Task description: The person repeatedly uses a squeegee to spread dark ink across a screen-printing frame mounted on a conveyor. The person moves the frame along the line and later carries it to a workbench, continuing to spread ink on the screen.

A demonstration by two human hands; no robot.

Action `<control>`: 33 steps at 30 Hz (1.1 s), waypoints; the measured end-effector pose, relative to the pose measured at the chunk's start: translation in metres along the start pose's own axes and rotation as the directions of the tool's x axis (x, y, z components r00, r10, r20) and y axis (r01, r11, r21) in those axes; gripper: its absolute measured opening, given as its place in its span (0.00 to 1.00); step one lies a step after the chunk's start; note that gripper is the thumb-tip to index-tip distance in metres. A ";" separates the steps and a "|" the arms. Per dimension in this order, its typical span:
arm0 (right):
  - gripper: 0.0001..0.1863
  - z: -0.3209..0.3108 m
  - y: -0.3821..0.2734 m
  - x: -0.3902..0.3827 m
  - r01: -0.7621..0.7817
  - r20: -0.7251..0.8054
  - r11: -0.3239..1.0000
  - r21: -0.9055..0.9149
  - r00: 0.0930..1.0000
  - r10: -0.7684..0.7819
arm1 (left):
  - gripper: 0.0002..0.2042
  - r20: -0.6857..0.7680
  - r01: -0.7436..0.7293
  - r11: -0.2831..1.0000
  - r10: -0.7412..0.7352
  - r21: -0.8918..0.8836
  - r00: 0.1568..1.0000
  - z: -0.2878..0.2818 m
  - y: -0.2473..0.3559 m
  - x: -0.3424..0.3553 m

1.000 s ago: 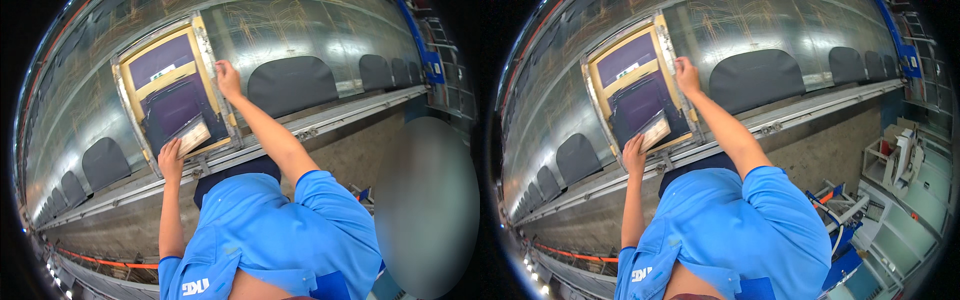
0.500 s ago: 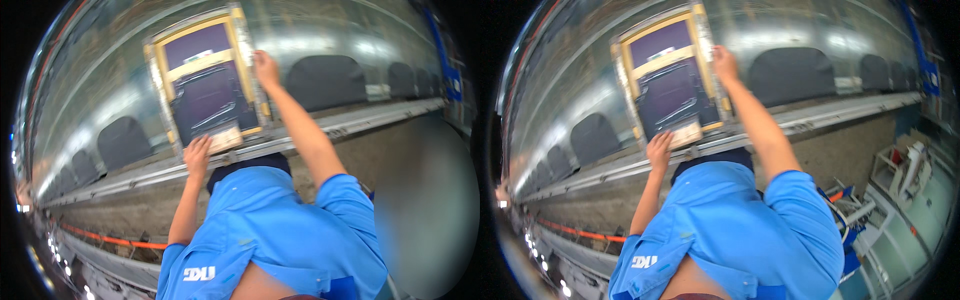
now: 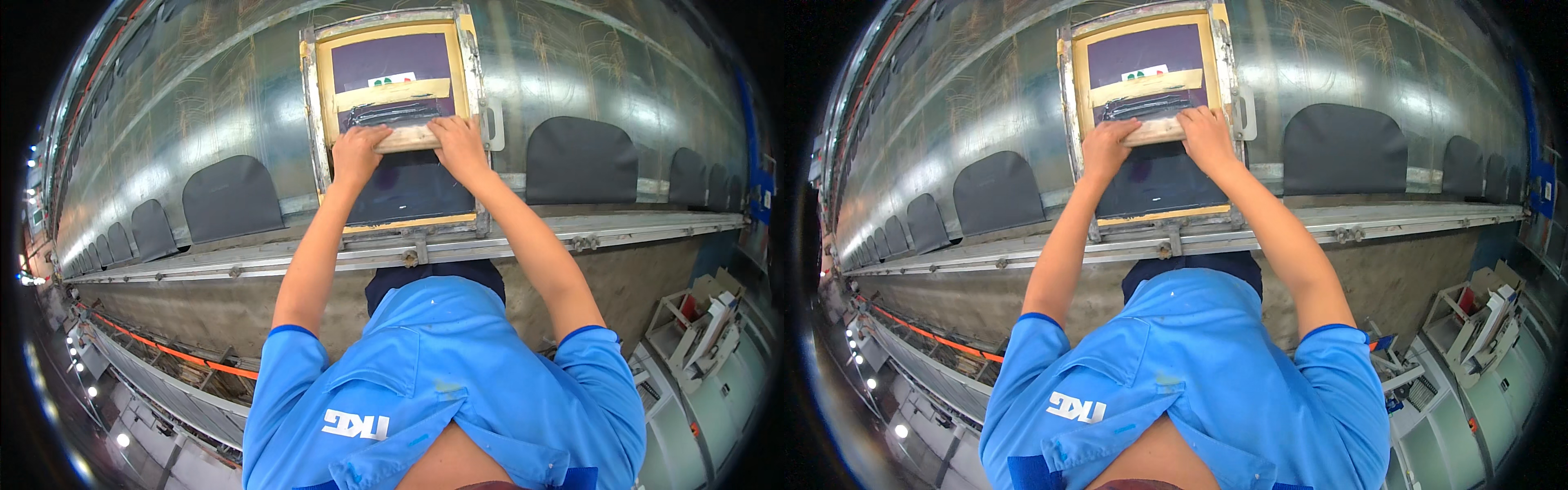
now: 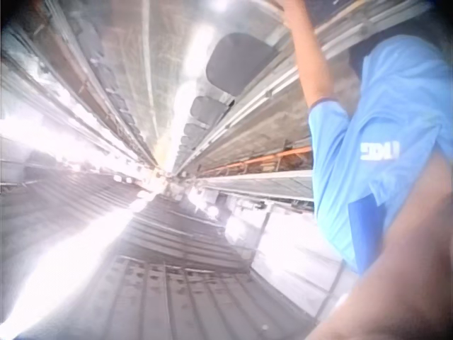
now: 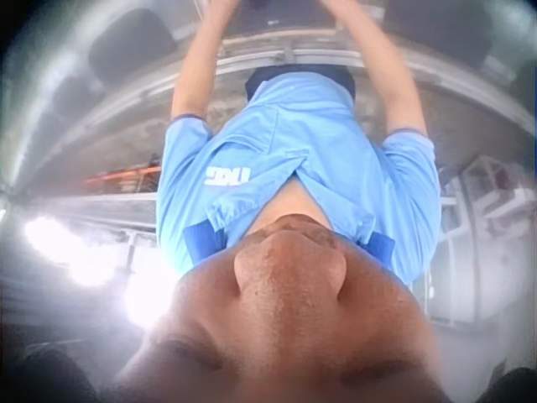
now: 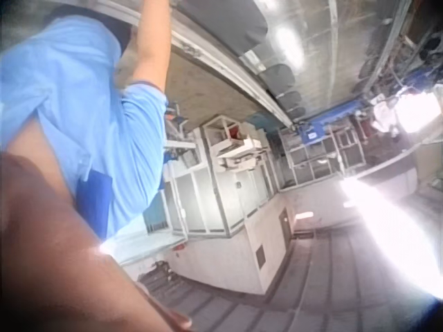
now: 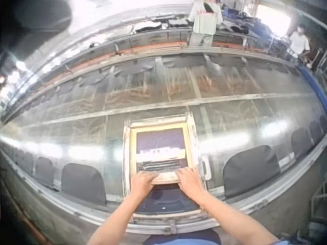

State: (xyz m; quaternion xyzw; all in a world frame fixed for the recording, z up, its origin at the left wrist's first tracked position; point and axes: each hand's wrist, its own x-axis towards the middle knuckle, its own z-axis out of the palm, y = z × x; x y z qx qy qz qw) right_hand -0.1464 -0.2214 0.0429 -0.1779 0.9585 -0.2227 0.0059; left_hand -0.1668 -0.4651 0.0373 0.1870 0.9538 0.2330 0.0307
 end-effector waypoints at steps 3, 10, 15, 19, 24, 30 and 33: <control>0.29 0.005 -0.013 -0.041 -0.025 0.032 0.999 0.023 0.999 0.024 | 0.26 0.026 0.017 0.998 -0.019 0.055 0.999 0.008 0.014 -0.045; 0.29 -0.009 -0.033 -0.062 -0.050 0.137 0.998 -0.036 0.989 0.054 | 0.30 0.010 0.014 0.999 -0.014 0.030 1.000 0.001 0.027 -0.078; 0.28 -0.010 -0.003 -0.002 -0.019 -0.046 0.993 -0.120 0.999 0.014 | 0.27 -0.072 -0.019 1.000 0.019 0.001 0.997 0.004 0.002 -0.005; 0.29 -0.001 0.004 -0.008 -0.027 0.026 0.997 -0.070 0.999 0.029 | 0.24 0.039 0.048 0.999 -0.047 -0.027 0.998 0.004 0.005 -0.003; 0.31 0.001 -0.022 -0.065 -0.059 0.081 0.998 -0.026 0.995 0.061 | 0.25 0.059 0.046 0.999 -0.048 0.025 0.997 0.004 0.030 -0.060; 0.32 -0.012 -0.026 -0.066 -0.053 0.068 0.997 -0.057 0.996 0.057 | 0.28 0.055 0.012 1.000 -0.012 -0.006 0.998 0.001 0.031 -0.067; 0.27 -0.011 -0.007 -0.024 -0.049 -0.045 0.997 -0.062 0.998 0.046 | 0.26 0.003 0.005 1.000 -0.005 -0.023 1.000 0.001 0.014 -0.020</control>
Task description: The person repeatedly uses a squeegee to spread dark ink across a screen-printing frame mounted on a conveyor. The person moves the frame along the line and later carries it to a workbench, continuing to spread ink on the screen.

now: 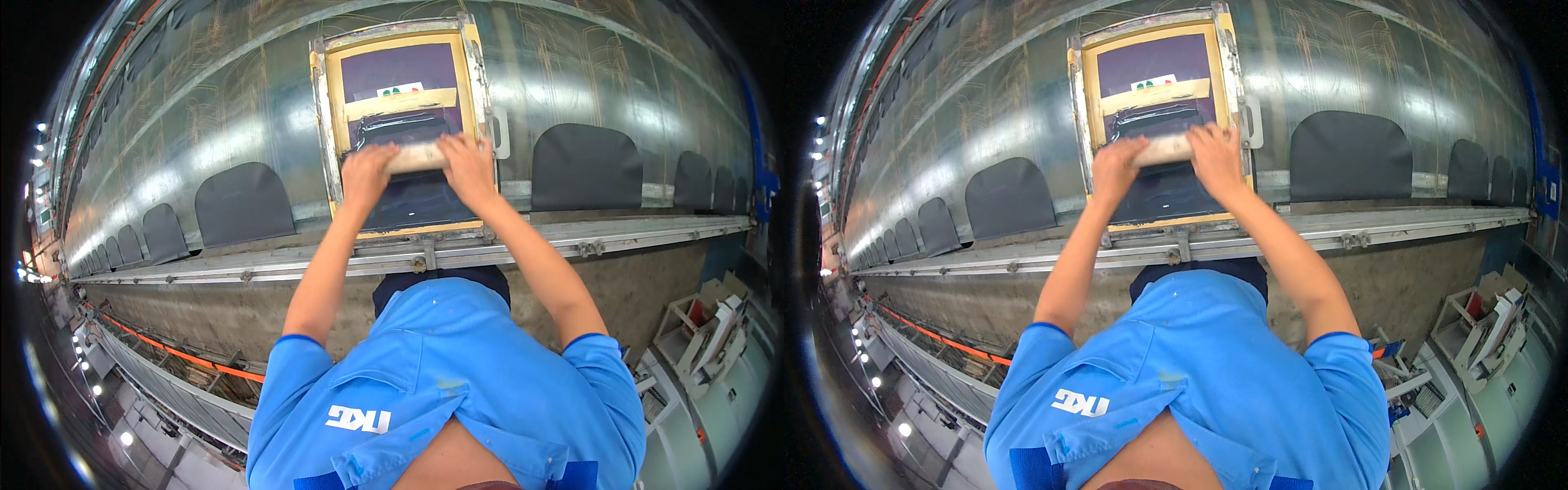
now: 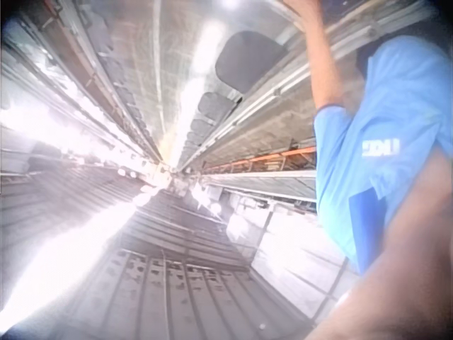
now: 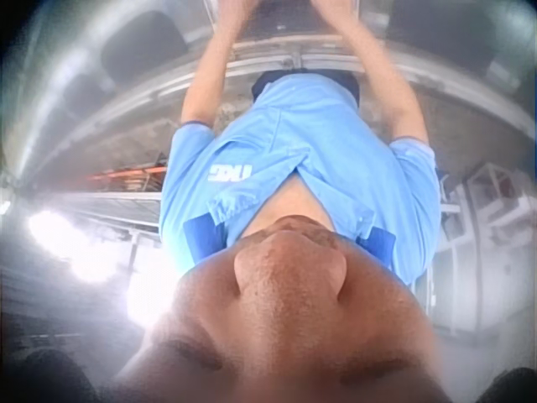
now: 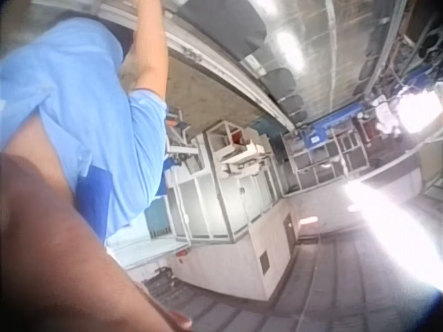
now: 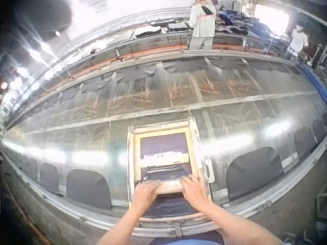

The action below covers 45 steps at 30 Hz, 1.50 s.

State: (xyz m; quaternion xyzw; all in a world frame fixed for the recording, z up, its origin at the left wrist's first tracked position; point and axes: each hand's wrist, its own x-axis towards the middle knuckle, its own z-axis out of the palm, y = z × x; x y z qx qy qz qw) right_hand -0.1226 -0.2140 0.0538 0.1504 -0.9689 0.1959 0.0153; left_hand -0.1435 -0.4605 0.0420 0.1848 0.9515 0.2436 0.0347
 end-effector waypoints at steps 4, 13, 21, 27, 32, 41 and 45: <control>0.27 0.012 0.016 0.032 -0.016 -0.043 1.000 -0.022 0.999 0.015 | 0.23 -0.035 -0.020 0.998 0.018 -0.053 0.999 -0.001 -0.009 0.048; 0.30 0.012 -0.004 -0.044 -0.050 0.055 0.998 0.049 0.997 0.048 | 0.24 0.059 0.051 0.999 -0.052 0.017 0.997 0.009 0.021 -0.025; 0.32 -0.001 0.011 -0.078 -0.218 0.195 0.759 0.614 0.973 0.122 | 0.25 0.046 0.001 1.000 -0.001 0.013 0.999 0.013 0.036 -0.078; 0.23 0.024 0.132 0.004 -0.442 -0.194 0.706 0.553 0.756 0.625 | 0.30 0.054 0.041 0.999 -0.041 0.016 0.998 0.016 0.045 -0.097; 0.14 0.044 0.153 0.039 -0.383 -0.230 0.736 0.558 0.781 0.581 | 0.31 0.046 0.052 0.999 -0.052 0.004 0.998 0.014 0.050 -0.107; 0.14 0.054 -0.019 0.093 -0.288 -0.346 0.773 0.565 0.768 0.539 | 0.30 -0.059 0.159 0.985 -0.164 -0.071 0.985 -0.064 -0.043 -0.172; 0.16 0.117 -0.149 0.133 -0.312 -0.288 0.695 0.648 0.744 0.603 | 0.30 -0.039 0.162 0.987 -0.161 0.002 0.986 -0.117 -0.160 -0.217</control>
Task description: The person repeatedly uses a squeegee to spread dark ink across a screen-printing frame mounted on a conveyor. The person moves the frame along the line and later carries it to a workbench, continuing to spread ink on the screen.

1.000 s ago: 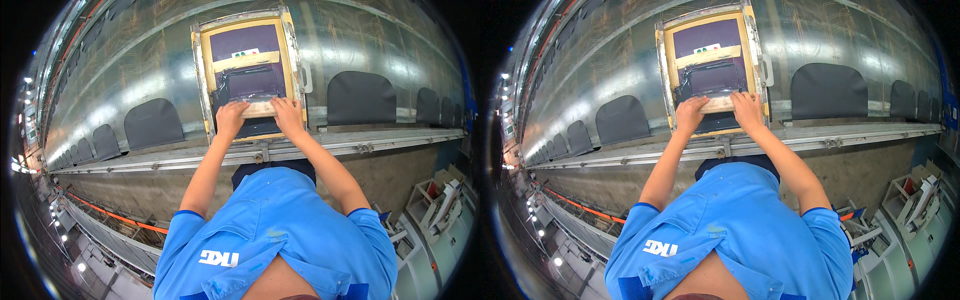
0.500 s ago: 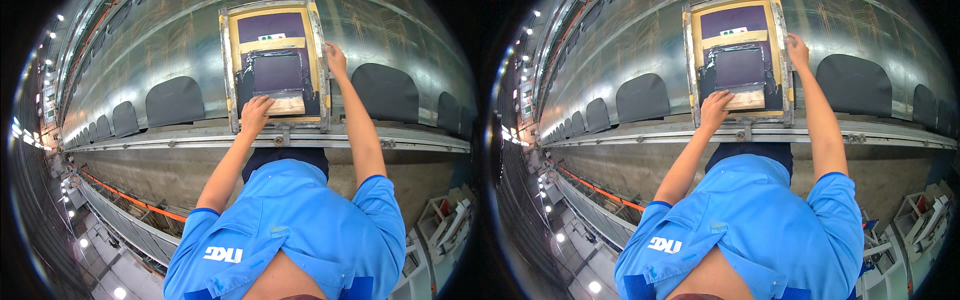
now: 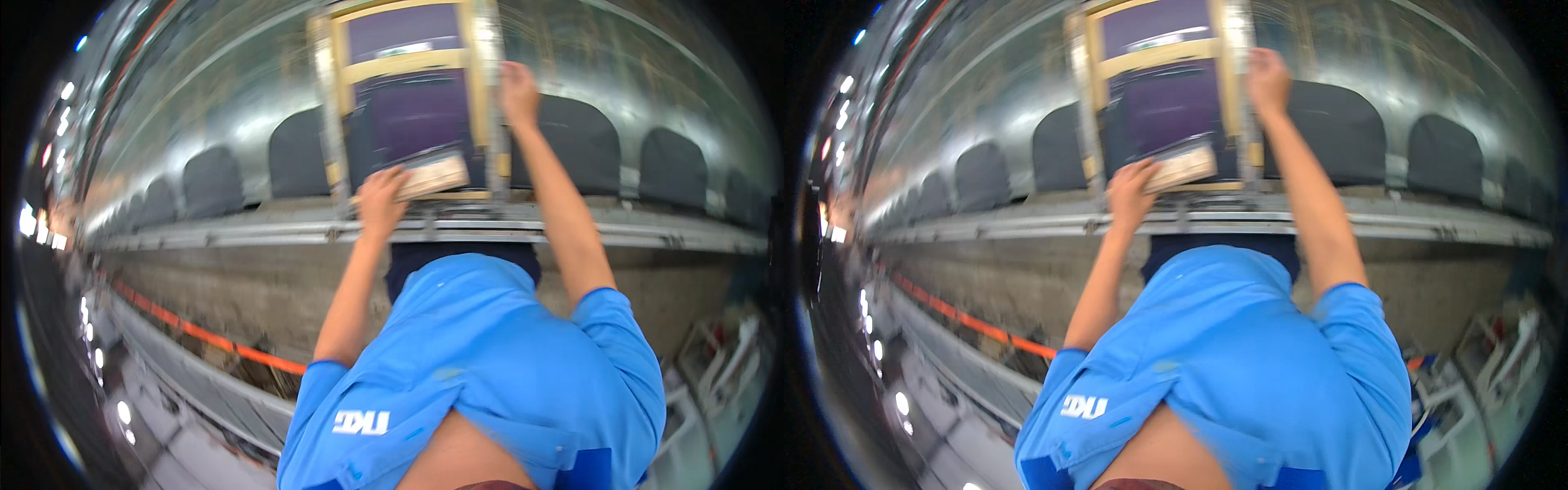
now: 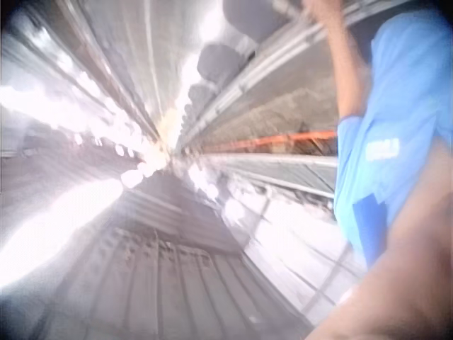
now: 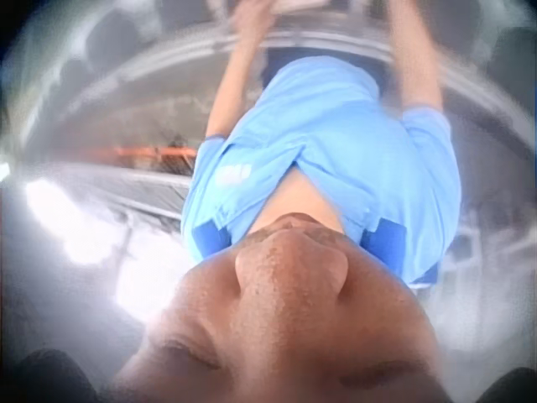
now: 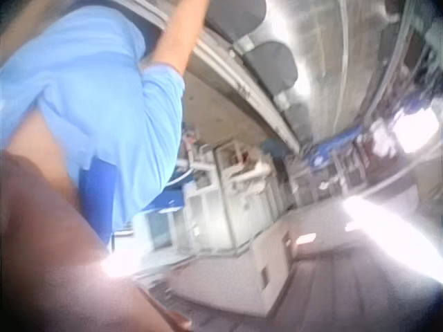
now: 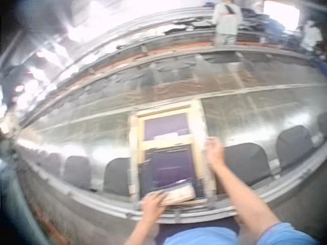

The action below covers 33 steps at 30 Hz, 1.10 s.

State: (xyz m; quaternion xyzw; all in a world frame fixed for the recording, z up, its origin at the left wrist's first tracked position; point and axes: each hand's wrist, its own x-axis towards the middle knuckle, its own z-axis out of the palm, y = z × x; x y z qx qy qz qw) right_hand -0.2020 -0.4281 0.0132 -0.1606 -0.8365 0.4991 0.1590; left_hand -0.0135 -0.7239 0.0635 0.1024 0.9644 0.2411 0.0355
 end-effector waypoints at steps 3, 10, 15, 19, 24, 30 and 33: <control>0.15 0.063 -0.026 -0.035 -0.022 0.147 0.998 0.065 0.989 0.012 | 0.32 0.046 0.030 1.000 -0.030 0.007 0.998 -0.037 -0.080 -0.010; 0.08 0.050 -0.038 -0.038 -0.179 0.066 0.978 0.111 0.983 0.172 | 0.31 0.202 0.031 0.998 -0.040 0.046 0.979 -0.060 -0.051 -0.007; 0.08 0.031 -0.042 -0.041 -0.162 0.038 0.984 0.069 0.987 0.159 | 0.30 0.125 -0.051 0.997 0.045 0.051 0.991 -0.060 -0.032 -0.010; 0.08 0.029 -0.038 -0.043 -0.230 0.070 0.973 0.010 0.971 0.228 | 0.31 0.128 -0.023 1.000 0.024 -0.008 0.992 -0.061 -0.034 -0.020; 0.11 0.049 -0.028 -0.051 -0.274 0.061 0.954 -0.121 0.957 0.283 | 0.33 0.134 -0.116 0.993 0.114 0.001 0.984 -0.071 -0.052 -0.045; 0.18 0.042 -0.048 -0.053 -0.148 0.213 0.946 -0.287 0.953 0.213 | 0.31 0.062 -0.116 0.992 0.112 0.056 0.992 -0.075 -0.073 -0.035; 0.28 0.027 -0.076 -0.038 0.248 0.372 0.824 -0.509 0.927 -0.050 | 0.28 0.063 -0.117 0.992 0.114 0.045 0.991 -0.071 -0.090 0.043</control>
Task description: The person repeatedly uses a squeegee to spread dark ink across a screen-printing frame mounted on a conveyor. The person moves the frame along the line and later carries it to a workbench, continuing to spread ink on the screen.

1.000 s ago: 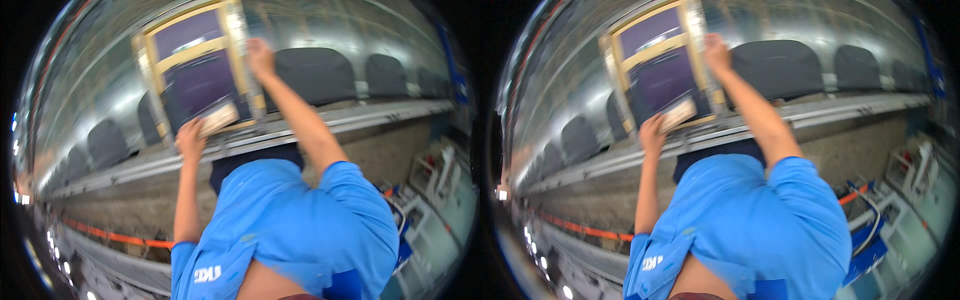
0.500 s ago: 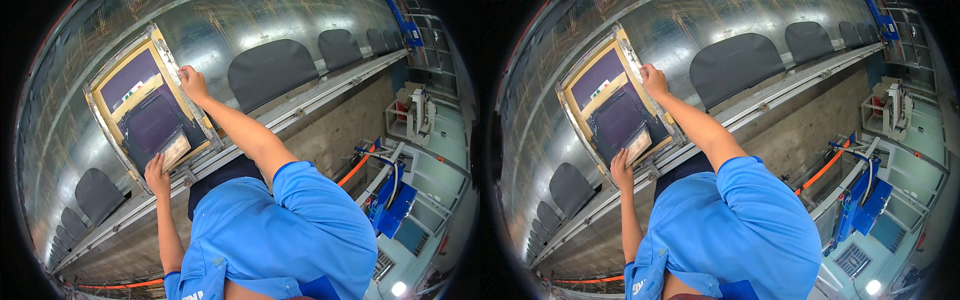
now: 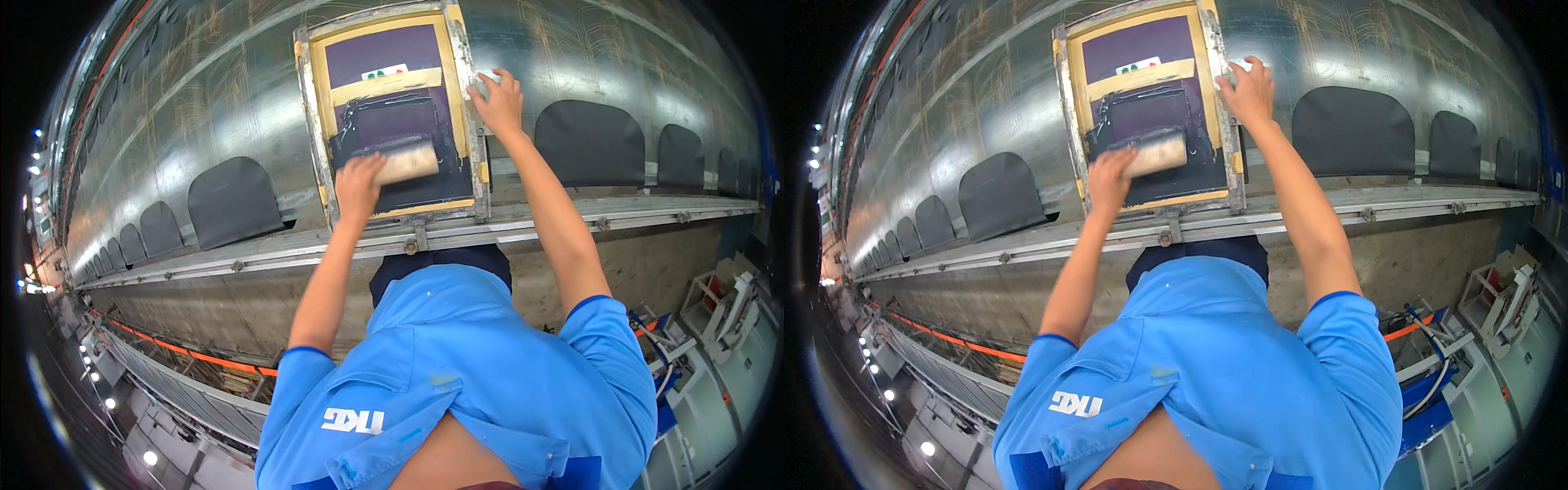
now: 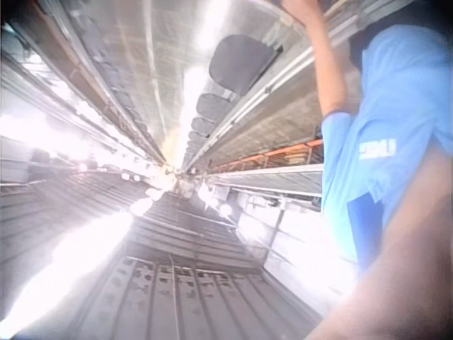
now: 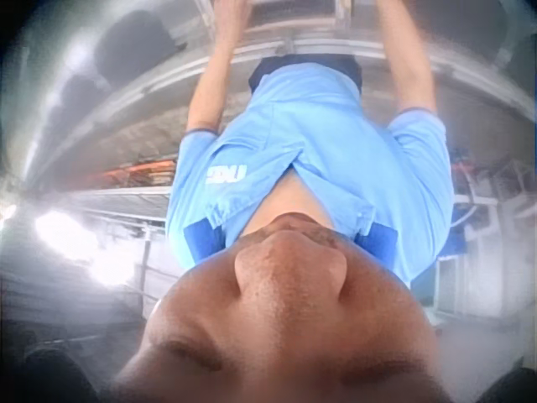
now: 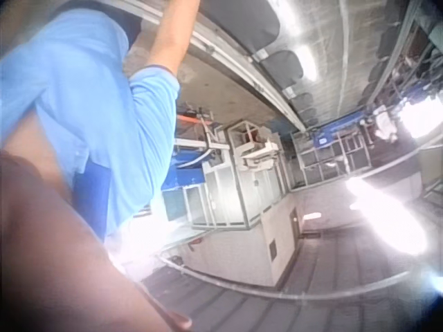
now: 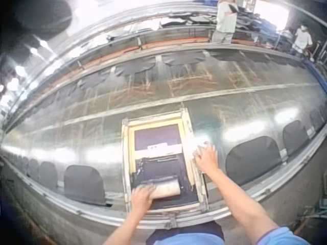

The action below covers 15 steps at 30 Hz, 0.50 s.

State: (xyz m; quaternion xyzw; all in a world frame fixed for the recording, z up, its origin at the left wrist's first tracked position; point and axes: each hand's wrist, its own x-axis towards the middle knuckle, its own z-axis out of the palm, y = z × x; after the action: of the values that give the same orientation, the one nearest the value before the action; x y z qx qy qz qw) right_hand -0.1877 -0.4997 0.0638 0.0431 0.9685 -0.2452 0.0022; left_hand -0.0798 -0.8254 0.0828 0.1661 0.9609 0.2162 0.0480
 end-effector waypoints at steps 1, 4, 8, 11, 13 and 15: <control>0.31 -0.007 -0.012 0.001 0.084 0.045 0.995 0.061 0.995 -0.087 | 0.26 0.015 0.030 0.997 -0.029 -0.064 0.999 -0.004 -0.007 0.025; 0.39 -0.012 -0.056 0.002 0.363 0.256 0.926 0.103 0.890 -0.377 | 0.22 0.029 0.024 0.992 -0.021 -0.123 0.999 -0.018 -0.026 0.086; 0.26 0.010 -0.080 -0.001 0.378 0.381 0.916 -0.133 0.873 -0.305 | 0.22 0.034 -0.014 0.996 0.017 -0.086 0.999 -0.017 -0.028 0.115; 0.23 0.026 -0.071 -0.036 0.381 0.273 0.922 -0.062 0.895 -0.352 | 0.22 0.036 0.007 0.999 -0.005 -0.049 0.999 -0.004 -0.020 0.089; 0.23 0.029 -0.065 -0.071 0.389 0.199 0.921 -0.016 0.904 -0.378 | 0.21 0.018 0.006 0.999 -0.005 -0.052 1.000 0.002 -0.011 0.054; 0.24 0.027 -0.065 -0.102 0.385 0.188 0.923 0.001 0.906 -0.379 | 0.25 0.017 0.012 0.999 -0.011 -0.041 1.000 0.005 -0.001 0.024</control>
State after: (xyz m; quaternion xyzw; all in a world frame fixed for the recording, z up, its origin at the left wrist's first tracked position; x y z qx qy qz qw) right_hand -0.0917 -0.5782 0.0732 -0.1702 0.9581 -0.2262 0.0448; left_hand -0.1019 -0.8157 0.0771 0.1612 0.9568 0.2344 0.0607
